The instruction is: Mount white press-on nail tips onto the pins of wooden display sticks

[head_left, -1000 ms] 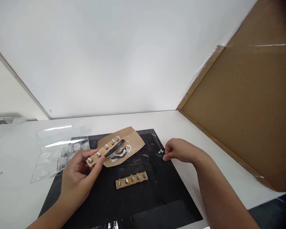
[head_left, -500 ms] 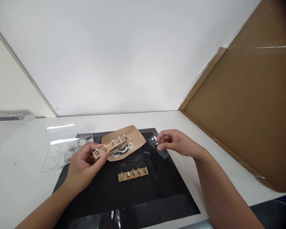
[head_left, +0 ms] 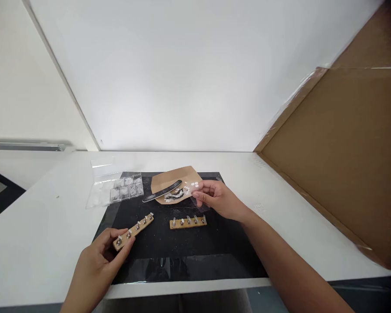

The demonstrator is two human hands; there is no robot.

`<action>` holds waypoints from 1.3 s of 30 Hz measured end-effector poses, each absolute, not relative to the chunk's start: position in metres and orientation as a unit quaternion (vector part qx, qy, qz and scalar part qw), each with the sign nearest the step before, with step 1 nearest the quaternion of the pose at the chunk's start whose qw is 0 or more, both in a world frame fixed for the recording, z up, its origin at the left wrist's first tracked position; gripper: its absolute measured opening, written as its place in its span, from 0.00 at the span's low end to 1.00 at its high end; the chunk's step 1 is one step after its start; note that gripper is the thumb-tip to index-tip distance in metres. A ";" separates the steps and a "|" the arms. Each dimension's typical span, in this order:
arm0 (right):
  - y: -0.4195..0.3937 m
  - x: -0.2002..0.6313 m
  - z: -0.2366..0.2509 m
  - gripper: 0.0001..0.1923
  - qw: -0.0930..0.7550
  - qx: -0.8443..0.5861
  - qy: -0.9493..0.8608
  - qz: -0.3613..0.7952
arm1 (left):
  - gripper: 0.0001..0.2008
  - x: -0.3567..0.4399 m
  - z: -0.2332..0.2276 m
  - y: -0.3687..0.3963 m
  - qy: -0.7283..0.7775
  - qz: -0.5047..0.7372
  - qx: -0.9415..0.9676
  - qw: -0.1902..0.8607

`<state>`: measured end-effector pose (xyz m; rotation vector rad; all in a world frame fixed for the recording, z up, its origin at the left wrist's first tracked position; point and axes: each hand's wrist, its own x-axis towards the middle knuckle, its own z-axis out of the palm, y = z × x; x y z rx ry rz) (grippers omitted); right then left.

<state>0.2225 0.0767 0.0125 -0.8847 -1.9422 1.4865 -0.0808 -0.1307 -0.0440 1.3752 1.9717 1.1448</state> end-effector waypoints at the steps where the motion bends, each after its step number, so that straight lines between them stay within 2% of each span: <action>1: 0.075 0.221 0.010 0.21 0.261 -0.327 -0.722 0.551 | 0.23 -0.083 -0.046 -0.129 0.732 0.399 0.507 0.219; 9: 0.059 0.211 0.009 0.19 0.236 -0.309 -0.720 0.575 | 0.21 -0.083 -0.057 -0.115 0.743 0.319 0.588 -0.001; 13: 0.048 0.203 0.010 0.18 0.220 -0.299 -0.699 0.612 | 0.26 -0.073 -0.053 -0.118 0.719 0.354 0.591 -0.090; 16: 0.037 0.197 0.009 0.18 0.201 -0.289 -0.689 0.634 | 0.11 -0.057 -0.042 -0.121 0.654 0.459 0.576 -0.171; 17: 0.033 0.195 0.008 0.18 0.194 -0.287 -0.689 0.637 | 0.09 -0.050 -0.038 -0.121 0.620 0.489 0.590 -0.168; 22: 0.015 0.185 0.007 0.20 0.179 -0.276 -0.661 0.674 | 0.14 -0.013 -0.031 -0.109 0.529 0.530 0.662 -0.030; 30: 0.009 0.185 0.013 0.19 0.161 -0.276 -0.659 0.680 | 0.13 -0.002 -0.036 -0.096 0.508 0.538 0.672 0.023; 39: 0.011 0.191 0.018 0.15 0.154 -0.277 -0.721 0.616 | 0.13 -0.001 -0.035 -0.096 0.500 0.564 0.655 0.051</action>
